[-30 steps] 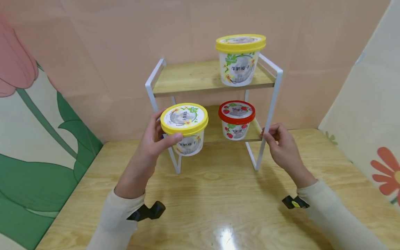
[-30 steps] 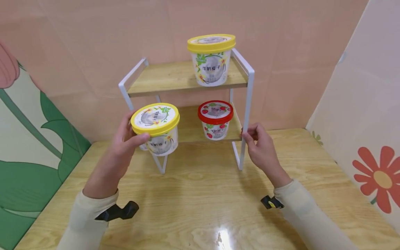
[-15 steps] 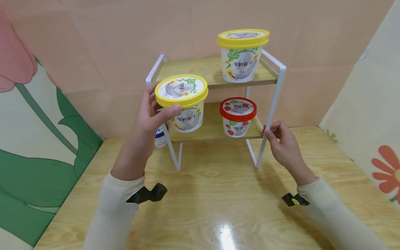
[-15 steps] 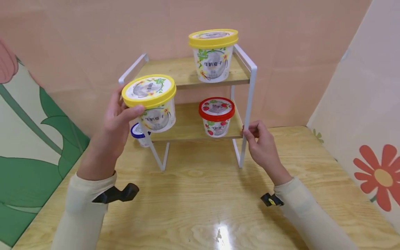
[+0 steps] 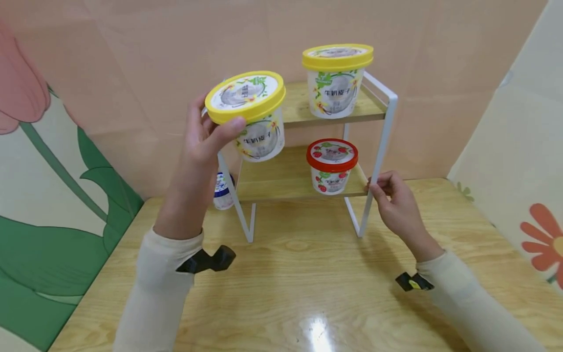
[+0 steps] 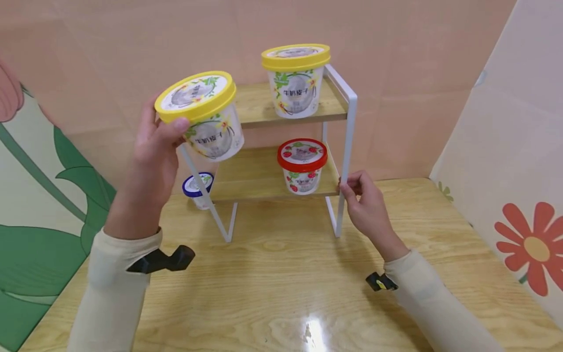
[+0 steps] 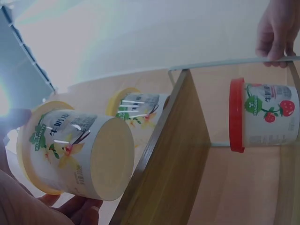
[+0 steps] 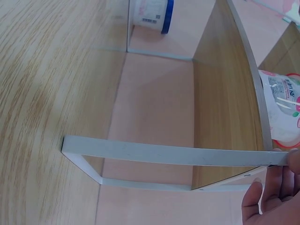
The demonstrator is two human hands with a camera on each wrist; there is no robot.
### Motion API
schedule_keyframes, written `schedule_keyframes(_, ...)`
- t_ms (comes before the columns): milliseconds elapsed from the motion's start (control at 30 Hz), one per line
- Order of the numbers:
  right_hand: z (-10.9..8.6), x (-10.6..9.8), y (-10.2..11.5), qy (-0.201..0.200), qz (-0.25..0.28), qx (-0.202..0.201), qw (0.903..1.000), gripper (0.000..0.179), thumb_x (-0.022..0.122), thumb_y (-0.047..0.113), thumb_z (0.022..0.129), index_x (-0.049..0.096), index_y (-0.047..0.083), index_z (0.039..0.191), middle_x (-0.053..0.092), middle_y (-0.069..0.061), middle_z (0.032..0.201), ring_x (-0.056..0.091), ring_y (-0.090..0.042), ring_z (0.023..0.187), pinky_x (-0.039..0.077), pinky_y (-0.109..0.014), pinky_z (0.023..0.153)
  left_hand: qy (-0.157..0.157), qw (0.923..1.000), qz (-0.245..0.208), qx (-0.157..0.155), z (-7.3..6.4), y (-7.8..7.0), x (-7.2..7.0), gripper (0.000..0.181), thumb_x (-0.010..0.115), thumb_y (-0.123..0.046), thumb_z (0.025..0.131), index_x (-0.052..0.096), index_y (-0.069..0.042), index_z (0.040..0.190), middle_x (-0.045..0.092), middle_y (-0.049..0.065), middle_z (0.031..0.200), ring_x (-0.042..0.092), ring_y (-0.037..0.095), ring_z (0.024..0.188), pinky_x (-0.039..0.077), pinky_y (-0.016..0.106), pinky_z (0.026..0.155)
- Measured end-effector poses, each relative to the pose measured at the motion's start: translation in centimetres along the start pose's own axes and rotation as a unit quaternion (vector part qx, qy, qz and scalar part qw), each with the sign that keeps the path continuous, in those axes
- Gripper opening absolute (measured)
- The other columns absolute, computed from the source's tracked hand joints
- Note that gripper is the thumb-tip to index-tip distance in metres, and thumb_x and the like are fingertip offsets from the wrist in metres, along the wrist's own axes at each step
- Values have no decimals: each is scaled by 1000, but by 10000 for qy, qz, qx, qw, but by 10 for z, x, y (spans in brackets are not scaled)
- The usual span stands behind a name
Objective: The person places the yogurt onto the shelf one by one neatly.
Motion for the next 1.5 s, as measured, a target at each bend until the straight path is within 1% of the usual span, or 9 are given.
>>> schedule_keyframes(233, 1, 2, 0, 10, 69, 12, 10000, 14, 56, 7, 100, 56, -4, 109, 62, 19, 95, 59, 6, 84, 45, -5, 76, -208, 9996, -127, 111, 7, -5, 2, 67, 64, -22, 87, 32, -22, 146, 49, 7, 141, 43, 22, 129, 27, 44, 116)
schedule_keyframes(367, 0, 3, 1, 41, 93, 12, 9999, 15, 56, 8, 100, 55, -4, 109, 62, 19, 96, 60, 6, 84, 46, -5, 76, -294, 9995, -9, -76, 11, -5, 5, 72, 68, -22, 85, 33, -24, 147, 51, 7, 136, 45, 22, 121, 35, 40, 111)
schedule_keyframes(467, -1, 2, 1, 2, 36, 14, 10000, 14, 55, 8, 101, 55, -4, 109, 61, 20, 96, 59, 7, 85, 46, -5, 76, -351, 9989, 169, -270, 15, -6, 8, 77, 70, -22, 85, 29, -26, 150, 54, 6, 132, 47, 22, 118, 37, 38, 109)
schedule_keyframes(633, -1, 0, 2, -37, 25, 18, 10000, 14, 55, 8, 101, 55, -3, 109, 61, 20, 96, 60, 5, 85, 46, -6, 76, -400, 9981, 315, -344, 20, -8, 10, 79, 70, -24, 86, 23, -25, 151, 59, 7, 130, 51, 21, 122, 38, 38, 111)
schedule_keyframes(767, -3, 1, 2, -5, 33, 5, 10000, 13, 56, 6, 100, 55, -4, 108, 62, 18, 95, 60, 5, 84, 46, -6, 75, -503, 9958, 585, -498, 21, -10, 12, 74, 70, -27, 87, 28, -25, 148, 49, 5, 134, 48, 20, 124, 44, 37, 104)
schedule_keyframes(867, -4, 1, 1, 3, -8, -52, 10000, 11, 56, 4, 99, 56, -4, 107, 63, 14, 95, 60, 6, 83, 46, -5, 75, -660, 9925, 813, -635, 23, -10, 12, 71, 71, -29, 87, 34, -26, 148, 43, 3, 132, 47, 19, 122, 48, 36, 100)
schedule_keyframes(1067, -2, 1, 1, -55, 52, -105, 9999, 12, 57, 4, 99, 56, -5, 108, 63, 14, 94, 60, 7, 83, 47, -5, 75, -712, 9892, 1082, -685, 32, -12, 13, 65, 68, -35, 90, 39, -27, 148, 46, 2, 130, 46, 18, 121, 43, 36, 103)
schedule_keyframes(1300, -3, 2, 1, -15, 55, -68, 10000, 12, 56, 4, 100, 56, -5, 108, 63, 14, 94, 60, 6, 84, 47, -5, 74, -782, 9879, 1054, -830, 37, -11, 12, 67, 67, -36, 91, 37, -29, 150, 49, 4, 130, 46, 18, 120, 40, 35, 103)
schedule_keyframes(1500, -2, 2, 2, 7, 82, -72, 9999, 14, 55, 5, 100, 55, -5, 109, 63, 9, 96, 60, 8, 85, 47, -4, 75, -770, 9893, 1033, -684, 43, -10, 12, 59, 65, -36, 92, 44, -26, 147, 50, 1, 131, 46, 18, 119, 39, 33, 100)
Point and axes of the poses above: each hand's wrist, its own z-axis towards the middle knuckle, its own x-axis out of the palm, y = z × x, the point moved 1 cm from there along z, towards the middle knuckle
